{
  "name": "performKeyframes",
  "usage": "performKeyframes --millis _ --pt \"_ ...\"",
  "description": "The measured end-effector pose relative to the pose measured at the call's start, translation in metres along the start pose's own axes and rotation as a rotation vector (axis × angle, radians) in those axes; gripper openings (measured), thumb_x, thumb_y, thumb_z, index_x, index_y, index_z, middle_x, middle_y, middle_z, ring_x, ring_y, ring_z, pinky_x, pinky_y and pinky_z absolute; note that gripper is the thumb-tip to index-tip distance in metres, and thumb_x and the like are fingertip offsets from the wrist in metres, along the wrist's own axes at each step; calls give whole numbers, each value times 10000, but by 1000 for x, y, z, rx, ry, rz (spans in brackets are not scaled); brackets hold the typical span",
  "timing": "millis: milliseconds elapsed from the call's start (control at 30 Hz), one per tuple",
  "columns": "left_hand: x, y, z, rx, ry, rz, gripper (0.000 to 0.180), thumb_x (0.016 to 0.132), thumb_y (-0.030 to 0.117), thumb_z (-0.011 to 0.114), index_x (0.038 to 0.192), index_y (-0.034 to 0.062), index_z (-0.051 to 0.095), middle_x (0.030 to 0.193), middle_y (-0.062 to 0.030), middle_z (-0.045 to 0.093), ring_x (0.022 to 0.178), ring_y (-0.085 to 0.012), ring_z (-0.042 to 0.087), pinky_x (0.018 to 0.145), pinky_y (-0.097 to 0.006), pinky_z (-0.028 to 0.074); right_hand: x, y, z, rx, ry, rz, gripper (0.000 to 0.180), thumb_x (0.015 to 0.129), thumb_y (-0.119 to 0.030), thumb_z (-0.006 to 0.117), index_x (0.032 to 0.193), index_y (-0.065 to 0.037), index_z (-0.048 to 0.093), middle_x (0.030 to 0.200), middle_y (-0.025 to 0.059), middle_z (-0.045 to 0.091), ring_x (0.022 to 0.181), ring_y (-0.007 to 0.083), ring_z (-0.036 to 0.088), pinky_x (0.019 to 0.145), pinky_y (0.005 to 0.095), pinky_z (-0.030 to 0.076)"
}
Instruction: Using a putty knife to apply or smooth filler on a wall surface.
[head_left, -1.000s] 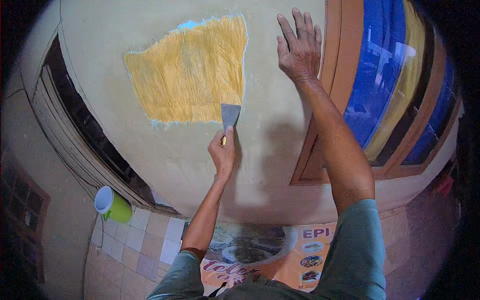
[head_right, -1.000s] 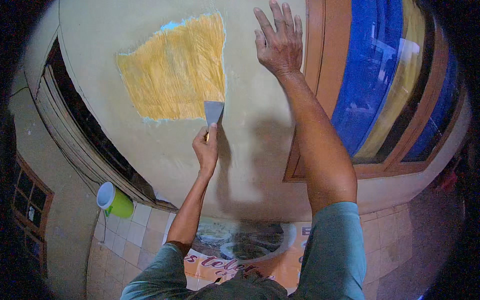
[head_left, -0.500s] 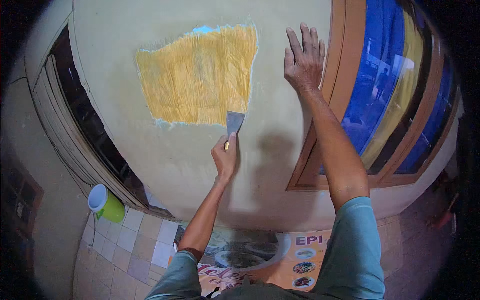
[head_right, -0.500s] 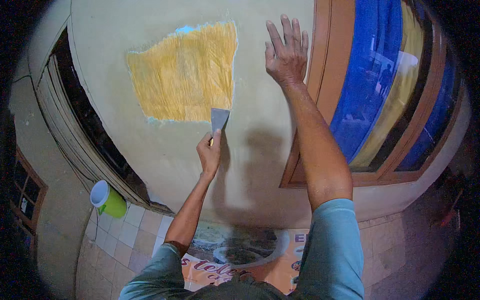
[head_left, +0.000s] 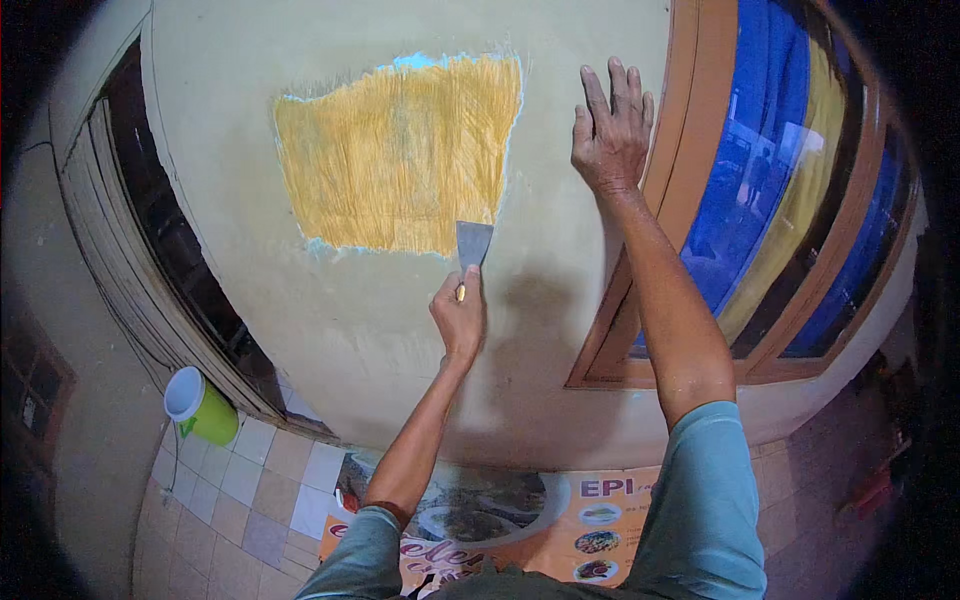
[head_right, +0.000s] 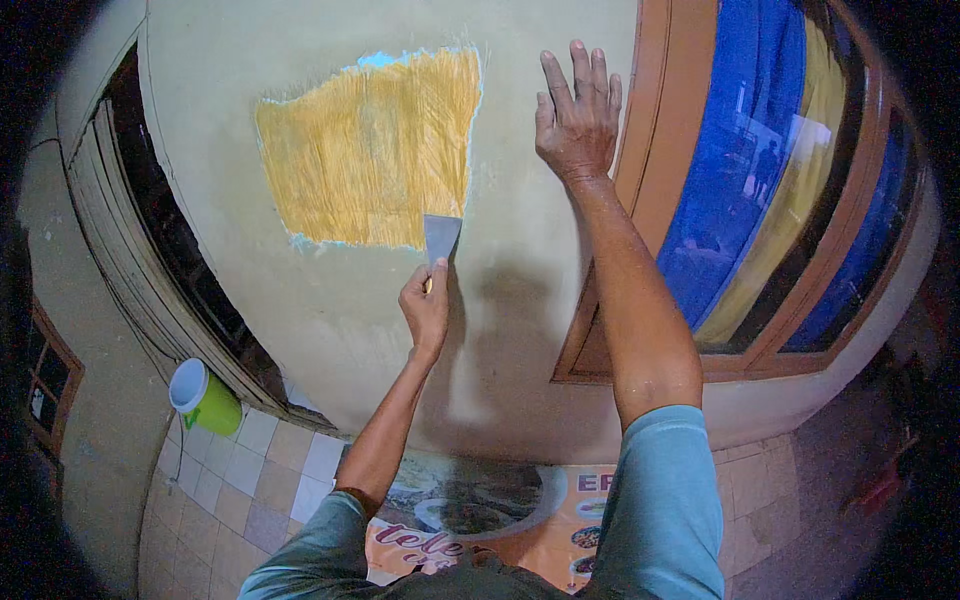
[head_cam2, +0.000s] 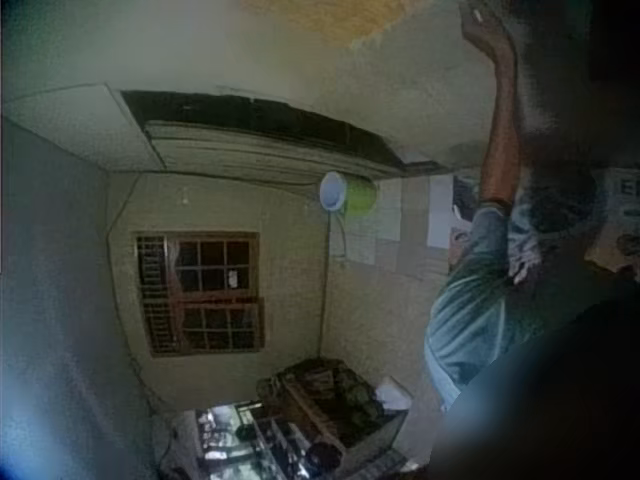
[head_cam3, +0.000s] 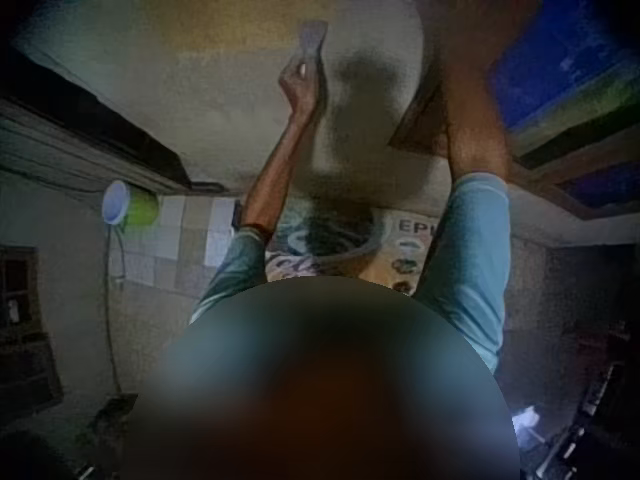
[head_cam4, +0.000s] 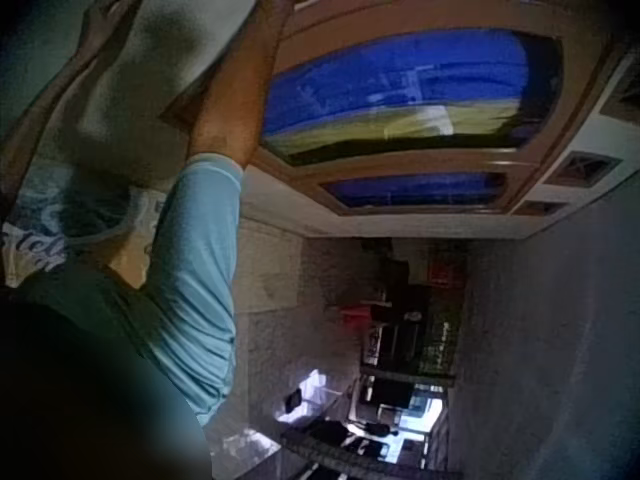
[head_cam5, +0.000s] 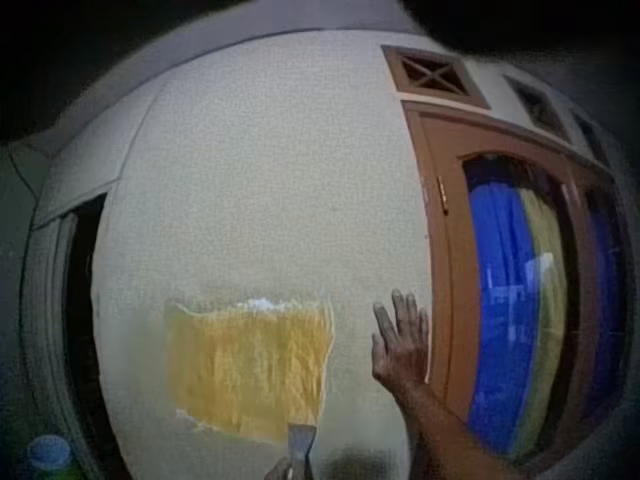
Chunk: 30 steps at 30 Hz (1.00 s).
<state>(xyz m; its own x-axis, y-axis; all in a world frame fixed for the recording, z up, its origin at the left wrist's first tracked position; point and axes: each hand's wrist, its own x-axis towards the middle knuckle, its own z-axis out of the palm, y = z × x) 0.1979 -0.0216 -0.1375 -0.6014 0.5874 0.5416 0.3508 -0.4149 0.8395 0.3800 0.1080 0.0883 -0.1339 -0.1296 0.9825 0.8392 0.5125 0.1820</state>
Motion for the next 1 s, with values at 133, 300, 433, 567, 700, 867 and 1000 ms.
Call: performKeyframes --millis 133,300,433,567,700,867,1000 --pt "25 40 12 1 55 108 416 1030 276 637 812 -70 559 689 -208 414 692 -176 377 639 -431 404 0 0 -1 -12 4 -3 571 964 -218 624 1530 -242 556 1660 117 398 1543 387 334 1245 587 262" --pt "34 54 18 -24 59 121 427 1033 273 634 795 -65 531 686 -173 387 702 -147 370 626 -409 393 -1 5 0 -4 26 -7 578 952 -214 635 1524 -250 566 1653 111 414 1539 376 348 1246 580 263" --pt "3 26 10 -58 61 47 420 1033 276 641 806 -64 545 678 -158 385 711 -140 386 629 -414 398 1 2 0 8 37 -7 580 948 -214 641 1523 -247 569 1649 111 422 1538 377 354 1242 581 269" --pt "28 56 20 -23 71 101 433 1031 292 643 808 -69 557 659 -152 446 695 -160 407 638 -425 406 -2 2 1 3 33 -3 574 951 -217 635 1520 -246 572 1654 105 418 1537 379 353 1241 581 269" --pt "53 79 25 13 46 95 391 1026 268 653 862 -86 621 686 -207 486 690 -168 421 655 -411 429 0 2 2 -28 27 -2 599 919 -235 674 1509 -262 577 1654 100 415 1529 366 370 1238 575 284" --pt "19 41 12 -3 73 64 404 1020 254 665 811 -81 577 652 -182 452 681 -159 388 631 -416 405 -1 3 3 -29 34 -6 593 920 -232 673 1505 -259 579 1647 105 421 1524 364 377 1240 569 282" --pt "26 50 16 58 49 66 431 1022 270 658 784 -75 555 650 -145 407 685 -157 372 622 -421 387 -4 4 1 -32 31 2 604 921 -234 667 1515 -267 568 1652 104 414 1525 364 374 1243 571 277"
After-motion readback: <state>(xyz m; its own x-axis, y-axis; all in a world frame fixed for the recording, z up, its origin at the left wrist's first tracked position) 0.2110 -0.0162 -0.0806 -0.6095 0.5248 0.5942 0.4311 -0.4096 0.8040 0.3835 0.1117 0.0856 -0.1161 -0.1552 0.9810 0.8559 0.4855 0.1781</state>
